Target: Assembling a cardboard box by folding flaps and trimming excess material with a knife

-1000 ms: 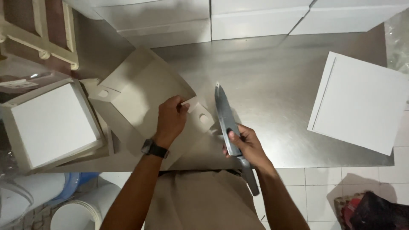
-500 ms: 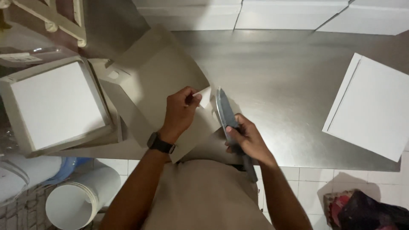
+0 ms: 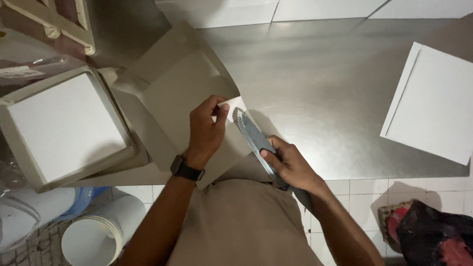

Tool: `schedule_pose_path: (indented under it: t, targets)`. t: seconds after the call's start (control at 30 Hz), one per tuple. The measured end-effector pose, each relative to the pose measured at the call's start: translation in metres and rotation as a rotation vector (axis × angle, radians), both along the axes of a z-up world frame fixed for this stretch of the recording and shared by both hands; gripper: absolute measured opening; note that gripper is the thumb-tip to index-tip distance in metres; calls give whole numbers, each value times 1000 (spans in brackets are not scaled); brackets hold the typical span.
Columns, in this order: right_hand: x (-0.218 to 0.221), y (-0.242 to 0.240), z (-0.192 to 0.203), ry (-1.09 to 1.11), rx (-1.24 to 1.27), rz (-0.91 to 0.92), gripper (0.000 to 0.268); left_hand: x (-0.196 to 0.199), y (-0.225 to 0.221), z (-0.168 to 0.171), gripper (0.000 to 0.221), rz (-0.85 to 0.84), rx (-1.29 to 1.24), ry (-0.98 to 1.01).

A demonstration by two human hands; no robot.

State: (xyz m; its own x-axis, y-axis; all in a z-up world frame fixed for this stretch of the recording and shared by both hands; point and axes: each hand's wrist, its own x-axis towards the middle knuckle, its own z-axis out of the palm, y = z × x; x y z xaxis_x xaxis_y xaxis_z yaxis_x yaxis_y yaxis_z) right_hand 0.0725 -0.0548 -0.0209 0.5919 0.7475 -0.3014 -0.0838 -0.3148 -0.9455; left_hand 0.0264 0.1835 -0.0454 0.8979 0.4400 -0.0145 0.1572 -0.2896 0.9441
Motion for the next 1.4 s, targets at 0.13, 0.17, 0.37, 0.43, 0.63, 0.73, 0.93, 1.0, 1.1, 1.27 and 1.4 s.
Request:
schedule_pose_path:
  t: [0.13,0.17,0.37,0.43,0.63,0.73,0.93,1.0,1.1,1.27,1.4]
  targets:
    - [-3,0,13,-47,-50,17,21,-6,1,0,20,4,-15,-19]
    - [-4,2,28,-55,-69,27,22,-7,1,0,21,5,-13,-30]
    - [-2,3,30,37,-110,-7,21,-13,1,5,20,15,-58,-68]
    - [-3,7,34,66,-104,-2,21,-14,2,4,20,14,-56,-69]
    - [-3,10,29,125,-116,10,22,-17,1,9,24,4,-63,-80]
    - [-3,7,21,136,-107,4,23,-17,1,7,24,3,-69,-84]
    - [-3,9,23,135,-93,-3,23,-18,1,4,26,3,-70,-86]
    - [-3,7,18,139,-91,-5,23,-18,1,5,24,1,-65,-85]
    - [-3,5,15,142,-90,0,23,-17,3,6,36,-8,-55,-108]
    - [-3,10,30,142,-98,-17,22,-17,3,10,24,-15,-46,-82]
    - [-4,12,31,143,-97,-20,22,-17,3,9,25,-24,-63,-82]
